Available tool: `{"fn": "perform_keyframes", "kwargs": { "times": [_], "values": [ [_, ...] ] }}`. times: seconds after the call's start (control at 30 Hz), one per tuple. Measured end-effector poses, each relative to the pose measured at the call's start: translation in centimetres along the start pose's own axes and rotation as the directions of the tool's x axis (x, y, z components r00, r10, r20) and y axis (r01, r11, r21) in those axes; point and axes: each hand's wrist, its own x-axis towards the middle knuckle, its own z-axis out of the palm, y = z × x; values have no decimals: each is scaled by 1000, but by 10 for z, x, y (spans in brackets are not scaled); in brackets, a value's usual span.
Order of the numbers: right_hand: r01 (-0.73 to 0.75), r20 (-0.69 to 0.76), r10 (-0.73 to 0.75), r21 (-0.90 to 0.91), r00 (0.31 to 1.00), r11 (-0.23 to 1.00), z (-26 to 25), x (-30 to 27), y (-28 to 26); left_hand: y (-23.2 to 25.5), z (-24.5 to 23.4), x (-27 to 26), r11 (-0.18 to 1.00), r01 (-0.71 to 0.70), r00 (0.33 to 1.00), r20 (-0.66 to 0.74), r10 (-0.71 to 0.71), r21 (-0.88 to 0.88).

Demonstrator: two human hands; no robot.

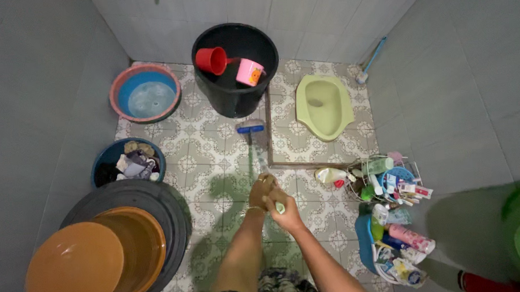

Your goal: The person mops the tiled floor of a bathroom and the adjacent room using a squeeze mop.

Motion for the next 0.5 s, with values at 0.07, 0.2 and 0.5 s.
{"fn": "perform_keyframes", "kwargs": {
  "times": [0.07,0.2,0.5],
  "values": [
    [-24,21,25,-45,999,999,-2,-12,-17,17,-12,-24,996,-15,998,-65,10,-82],
    [-73,82,75,-29,994,997,-6,-49,-47,43,-31,-66,986,-28,995,-101,12,-163],
    [-177,155,155,141,976,974,17,-175,-68,87,-77,-208,1000,-20,986,-169,19,-7]
  ]
}}
